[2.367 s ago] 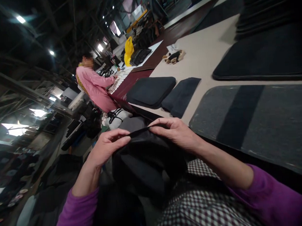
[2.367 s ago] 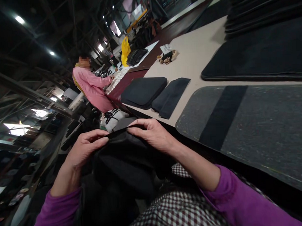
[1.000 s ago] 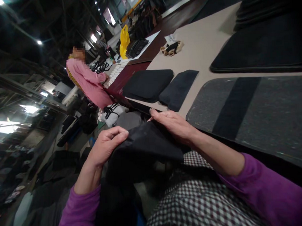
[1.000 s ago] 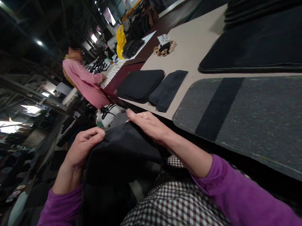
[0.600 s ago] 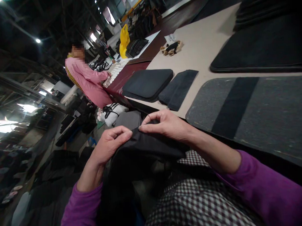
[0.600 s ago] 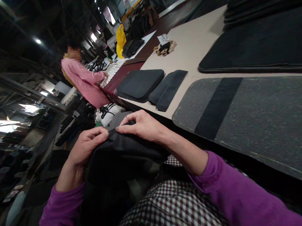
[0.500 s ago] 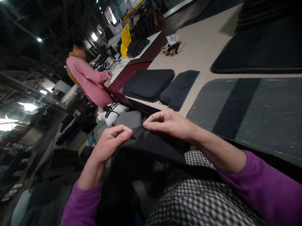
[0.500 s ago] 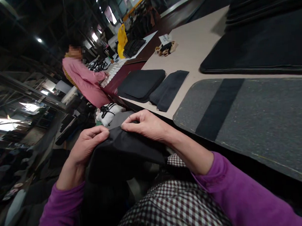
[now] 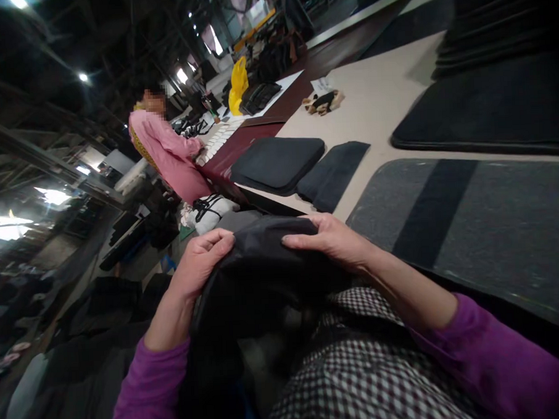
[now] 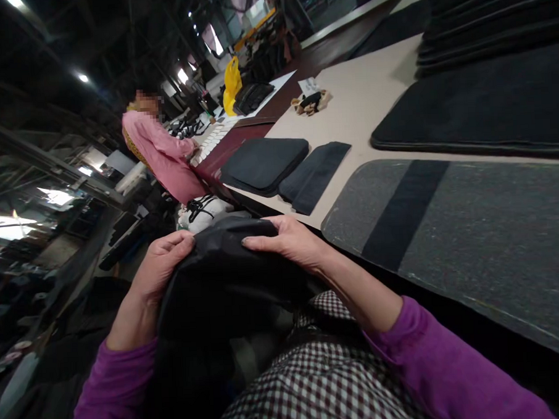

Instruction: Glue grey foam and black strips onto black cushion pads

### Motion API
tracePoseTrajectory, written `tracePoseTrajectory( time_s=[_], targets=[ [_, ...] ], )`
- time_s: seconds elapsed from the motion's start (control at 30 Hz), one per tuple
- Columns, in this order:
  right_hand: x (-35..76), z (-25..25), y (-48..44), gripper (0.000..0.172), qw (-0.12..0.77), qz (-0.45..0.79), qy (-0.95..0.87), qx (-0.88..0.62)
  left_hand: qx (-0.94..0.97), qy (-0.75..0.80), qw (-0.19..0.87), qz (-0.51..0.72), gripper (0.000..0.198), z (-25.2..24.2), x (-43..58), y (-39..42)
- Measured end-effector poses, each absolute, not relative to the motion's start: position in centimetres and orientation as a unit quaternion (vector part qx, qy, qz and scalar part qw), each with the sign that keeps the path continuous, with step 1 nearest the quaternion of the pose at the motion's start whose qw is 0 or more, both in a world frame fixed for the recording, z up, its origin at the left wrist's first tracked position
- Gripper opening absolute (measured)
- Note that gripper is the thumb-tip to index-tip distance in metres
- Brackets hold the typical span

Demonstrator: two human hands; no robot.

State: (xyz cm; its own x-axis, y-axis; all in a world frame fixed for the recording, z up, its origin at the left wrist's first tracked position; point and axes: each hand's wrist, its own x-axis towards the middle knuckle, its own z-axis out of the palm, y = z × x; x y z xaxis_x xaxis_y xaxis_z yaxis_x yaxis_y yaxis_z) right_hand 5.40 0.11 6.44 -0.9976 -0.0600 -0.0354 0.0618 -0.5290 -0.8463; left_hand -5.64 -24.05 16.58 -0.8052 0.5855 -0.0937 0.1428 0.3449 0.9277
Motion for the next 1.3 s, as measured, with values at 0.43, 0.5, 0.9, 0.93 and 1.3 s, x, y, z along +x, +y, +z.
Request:
tracePoseTrajectory(
  time_s=[0.43, 0.5, 0.9, 0.93, 1.3],
  targets=[
    [5.2, 6.5, -0.4, 0.046, -0.017, -0.884, 0.467, 0.009, 0.232, 0.82, 0.175, 0.493, 0.082, 16.8, -5.1, -24.6],
    [5.3, 6.6, -0.5, 0.047, -0.025, -0.878, 0.477, 0.007, 0.254, 0.818, 0.176, 0.485, 0.078, 16.9, -5.0, -24.5],
    [5.1, 4.1, 1.3, 0.045, 0.107, -0.783, 0.612, -0.04, 0.227, 0.777, 0.073, 0.582, 0.036, 19.6, -6.4, -23.8],
    [5.2, 3.7, 1.3, 0.042, 0.116, -0.785, 0.607, -0.035, 0.224, 0.775, 0.064, 0.587, 0.038, 19.8, -6.7, -23.8],
    [5.0, 2.6, 1.5, 0.047, 0.044, -0.847, 0.53, 0.022, 0.186, 0.787, 0.088, 0.582, 0.037, 19.6, -9.8, -25.7]
  ],
)
